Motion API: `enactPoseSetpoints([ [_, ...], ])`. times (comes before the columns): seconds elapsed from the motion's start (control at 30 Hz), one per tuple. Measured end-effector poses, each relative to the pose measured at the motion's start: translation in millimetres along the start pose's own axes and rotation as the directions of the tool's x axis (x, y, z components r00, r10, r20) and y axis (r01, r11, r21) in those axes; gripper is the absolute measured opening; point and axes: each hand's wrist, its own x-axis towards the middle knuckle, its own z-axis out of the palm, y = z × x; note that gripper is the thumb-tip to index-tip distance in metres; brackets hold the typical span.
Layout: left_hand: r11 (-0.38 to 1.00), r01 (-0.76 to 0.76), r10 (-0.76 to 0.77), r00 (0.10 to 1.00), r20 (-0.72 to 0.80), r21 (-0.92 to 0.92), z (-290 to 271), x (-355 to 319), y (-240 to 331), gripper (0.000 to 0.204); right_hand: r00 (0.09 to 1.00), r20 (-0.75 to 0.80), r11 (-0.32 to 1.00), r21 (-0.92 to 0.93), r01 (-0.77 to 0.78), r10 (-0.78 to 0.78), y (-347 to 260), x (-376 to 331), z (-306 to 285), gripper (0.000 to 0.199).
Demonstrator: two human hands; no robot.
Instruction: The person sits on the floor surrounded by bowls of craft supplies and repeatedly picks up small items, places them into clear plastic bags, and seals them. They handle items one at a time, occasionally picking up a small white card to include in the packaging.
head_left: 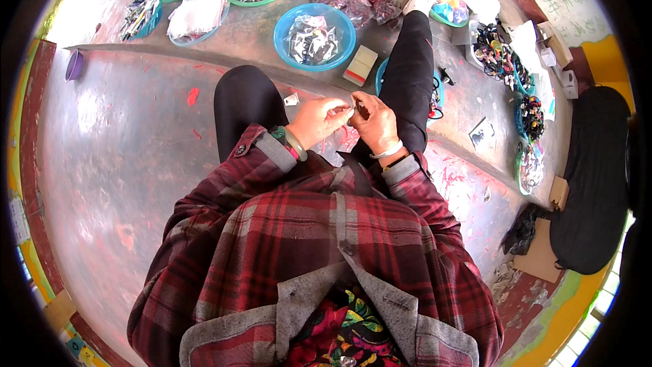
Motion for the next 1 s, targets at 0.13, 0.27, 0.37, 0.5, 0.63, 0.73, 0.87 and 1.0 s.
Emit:
enactPoseSetpoints([
  [0.13, 0.972, -0.132, 0.132, 0.991, 0.011, 0.195, -5, 3, -10, 0.019, 0.998, 0.047, 0.998, -0.050, 0.047, -0.045, -11, 0, 1, 0.024],
  [0.27, 0.935, -0.120, 0.113, 0.993, 0.041, 0.334, -6, 2, -1, 0.016, 0.978, 0.091, 0.973, -0.120, 0.198, -0.188, -10, -1, 3, 0.021],
  [0.37, 0.951, -0.126, 0.131, 0.991, 0.001, 0.282, -3, -1, 1, 0.015, 0.958, 0.134, 0.942, -0.194, 0.275, -0.252, -16, -2, 6, 0.018],
  [0.5, 0.951, -0.135, 0.164, 0.983, -0.084, 0.277, 5, -2, -12, 0.013, 0.953, 0.156, 0.918, -0.266, 0.295, -0.261, -23, -4, 6, 0.020],
  [0.63, 0.941, -0.185, 0.220, 0.971, -0.095, 0.282, 7, -1, -13, 0.011, 0.951, 0.173, 0.902, -0.310, 0.300, -0.257, -22, -3, 6, 0.023],
  [0.73, 0.925, -0.226, 0.275, 0.953, -0.126, 0.305, 10, -1, -14, 0.009, 0.944, 0.176, 0.882, -0.340, 0.326, -0.280, -22, -4, 7, 0.026],
  [0.87, 0.973, -0.076, 0.095, 0.992, -0.079, 0.219, 9, -2, -9, 0.009, 0.951, 0.128, 0.891, -0.333, 0.308, -0.281, -19, -5, 9, 0.024],
  [1.0, 0.967, -0.170, 0.192, 0.976, -0.101, 0.190, 9, -2, -20, 0.007, 0.973, 0.081, 0.941, -0.250, 0.228, -0.215, -16, -7, 10, 0.017],
])
